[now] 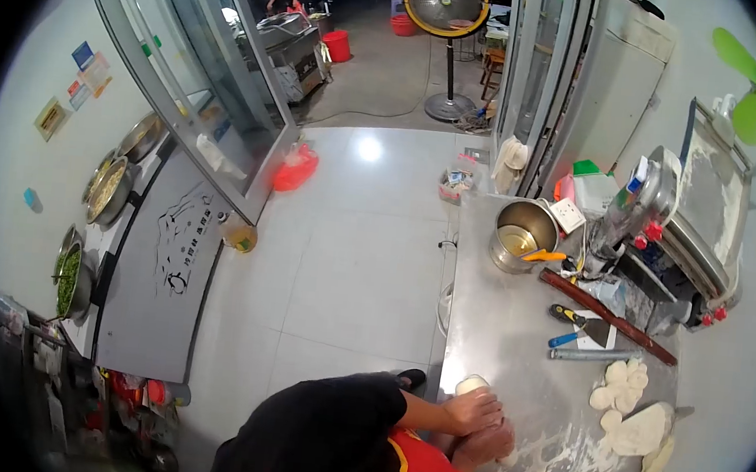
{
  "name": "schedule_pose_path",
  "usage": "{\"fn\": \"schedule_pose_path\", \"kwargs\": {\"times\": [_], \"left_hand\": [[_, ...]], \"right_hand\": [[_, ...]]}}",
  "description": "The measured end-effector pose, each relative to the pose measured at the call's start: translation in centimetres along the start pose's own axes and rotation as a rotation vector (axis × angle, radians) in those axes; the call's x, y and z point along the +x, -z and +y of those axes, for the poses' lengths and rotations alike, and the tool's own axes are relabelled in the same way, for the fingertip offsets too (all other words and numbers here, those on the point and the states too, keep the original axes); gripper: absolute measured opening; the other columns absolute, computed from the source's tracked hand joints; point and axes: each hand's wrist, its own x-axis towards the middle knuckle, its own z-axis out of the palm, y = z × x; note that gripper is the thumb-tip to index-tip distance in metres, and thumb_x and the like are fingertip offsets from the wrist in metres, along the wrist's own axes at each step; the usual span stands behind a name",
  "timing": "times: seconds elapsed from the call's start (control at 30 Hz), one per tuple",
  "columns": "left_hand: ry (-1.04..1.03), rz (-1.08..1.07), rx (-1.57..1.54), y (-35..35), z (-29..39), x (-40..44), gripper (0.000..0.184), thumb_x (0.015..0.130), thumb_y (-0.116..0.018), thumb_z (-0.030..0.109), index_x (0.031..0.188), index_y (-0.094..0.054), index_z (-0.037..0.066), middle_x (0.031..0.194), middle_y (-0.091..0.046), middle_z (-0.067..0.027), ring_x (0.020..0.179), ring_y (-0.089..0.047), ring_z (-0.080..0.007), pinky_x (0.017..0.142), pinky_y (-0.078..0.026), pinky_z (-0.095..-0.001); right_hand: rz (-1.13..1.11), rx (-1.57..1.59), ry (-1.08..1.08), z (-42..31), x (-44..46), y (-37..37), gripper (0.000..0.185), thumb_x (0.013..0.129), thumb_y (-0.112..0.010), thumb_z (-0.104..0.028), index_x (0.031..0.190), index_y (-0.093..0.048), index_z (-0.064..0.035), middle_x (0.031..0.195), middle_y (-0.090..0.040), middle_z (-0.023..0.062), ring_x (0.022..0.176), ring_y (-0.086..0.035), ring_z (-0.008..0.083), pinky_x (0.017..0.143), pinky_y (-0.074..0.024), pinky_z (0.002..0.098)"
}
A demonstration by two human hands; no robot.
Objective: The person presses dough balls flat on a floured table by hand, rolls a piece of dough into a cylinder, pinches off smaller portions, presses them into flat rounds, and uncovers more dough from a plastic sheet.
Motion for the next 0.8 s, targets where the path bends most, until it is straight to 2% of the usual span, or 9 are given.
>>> {"fn": "schedule_pose_path", "kwargs": {"times": [0.1, 0.2, 0.4, 0.47, 0.53, 0.6, 0.63, 0.73, 0.8], "left_hand": [[0.034, -0.145, 0.055, 1.1, -0.1, 2.9, 0.014, 0.081, -0.054, 0.023, 0.086, -0.057, 0.01, 0.085, -0.054, -0.0043, 0.086, -0.052, -0.0207, 0.08, -0.039, -0.036], [0.111, -0.284, 0.088, -2.0, -1.6, 4.0, 0.014, 0.082, -0.053, 0.023, 0.087, -0.058, 0.011, 0.086, -0.054, -0.0045, 0.087, -0.052, -0.0198, 0.08, -0.039, -0.0355], [0.244, -0.187, 0.171, -4.0, -2.5, 7.6, 0.017, 0.08, -0.054, 0.024, 0.088, -0.059, 0.01, 0.089, -0.057, -0.0056, 0.091, -0.053, -0.0218, 0.08, -0.039, -0.036], [0.259, -0.174, 0.23, -4.9, -3.1, 8.6, 0.018, 0.08, -0.054, 0.024, 0.089, -0.06, 0.009, 0.091, -0.057, -0.0062, 0.091, -0.054, -0.0226, 0.08, -0.04, -0.0363], [0.302, -0.209, 0.183, -4.9, -2.1, 7.9, 0.018, 0.082, -0.054, 0.023, 0.089, -0.06, 0.009, 0.09, -0.057, -0.0067, 0.092, -0.054, -0.0229, 0.08, -0.04, -0.0367], [0.363, -0.251, 0.072, -4.7, -2.2, 7.5, 0.017, 0.084, -0.052, 0.023, 0.088, -0.062, 0.01, 0.087, -0.057, -0.007, 0.092, -0.053, -0.0227, 0.079, -0.041, -0.0372], [0.268, -0.13, -0.07, -3.5, -2.3, 6.7, 0.016, 0.084, -0.054, 0.023, 0.087, -0.062, 0.01, 0.09, -0.058, -0.0072, 0.091, -0.054, -0.0238, 0.081, -0.041, -0.0388], [0.07, -0.168, 0.029, 3.6, -0.7, 4.7, 0.015, 0.079, -0.058, 0.024, 0.082, -0.061, 0.009, 0.089, -0.058, -0.0069, 0.091, -0.054, -0.0228, 0.082, -0.041, -0.0399], [0.014, -0.141, -0.042, 4.8, -1.0, 0.6, 0.016, 0.08, -0.06, 0.025, 0.084, -0.061, 0.009, 0.089, -0.056, -0.0066, 0.088, -0.053, -0.0247, 0.084, -0.041, -0.0407]], "right_hand": [[0.289, -0.083, 0.119, 1.5, 1.5, -2.2, 0.027, 0.082, -0.059, -0.033, 0.089, -0.057, -0.0071, 0.086, -0.059, 0.0104, 0.087, -0.057, 0.0312, 0.072, -0.0412, 0.0452], [0.052, -0.243, 0.071, 1.6, 4.1, -1.5, 0.026, 0.084, -0.057, -0.031, 0.089, -0.057, -0.0056, 0.088, -0.059, 0.0109, 0.089, -0.056, 0.0322, 0.073, -0.0405, 0.0455], [0.229, -0.142, 0.157, 3.3, 9.0, -2.4, 0.027, 0.095, -0.045, -0.029, 0.092, -0.054, -0.004, 0.093, -0.057, 0.015, 0.092, -0.053, 0.0342, 0.081, -0.0394, 0.0464], [-0.026, -0.113, 0.125, 2.3, 10.4, -0.1, 0.024, 0.093, -0.047, -0.026, 0.091, -0.056, -0.0034, 0.097, -0.057, 0.015, 0.096, -0.052, 0.0366, 0.082, -0.0404, 0.0471], [0.267, -0.019, 0.358, 5.0, 11.1, -2.7, 0.03, 0.094, -0.047, -0.028, 0.085, -0.057, -0.0006, 0.091, -0.058, 0.0194, 0.085, -0.054, 0.0391, 0.075, -0.0428, 0.0461], [-0.033, 0.416, 0.031, 4.4, 9.7, -0.9, 0.032, 0.092, -0.049, -0.03, 0.083, -0.058, -0.0008, 0.089, -0.06, 0.0193, 0.086, -0.055, 0.0392, 0.075, -0.0425, 0.0464], [-0.185, 0.63, -0.129, 4.1, 9.1, 0.3, 0.033, 0.091, -0.05, -0.032, 0.082, -0.058, -0.001, 0.088, -0.061, 0.0193, 0.087, -0.055, 0.0392, 0.075, -0.0424, 0.0465], [-0.161, 0.095, 0.055, 2.0, 3.2, 3.6, 0.033, 0.091, -0.049, -0.032, 0.084, -0.063, -0.0016, 0.086, -0.063, 0.0215, 0.086, -0.058, 0.0386, 0.076, -0.0442, 0.0426], [-0.047, 0.179, 0.222, -1.1, -0.4, 4.9, 0.03, 0.089, -0.049, -0.03, 0.089, -0.063, -0.0036, 0.094, -0.063, 0.0194, 0.091, -0.057, 0.0362, 0.083, -0.042, 0.0451]]}}
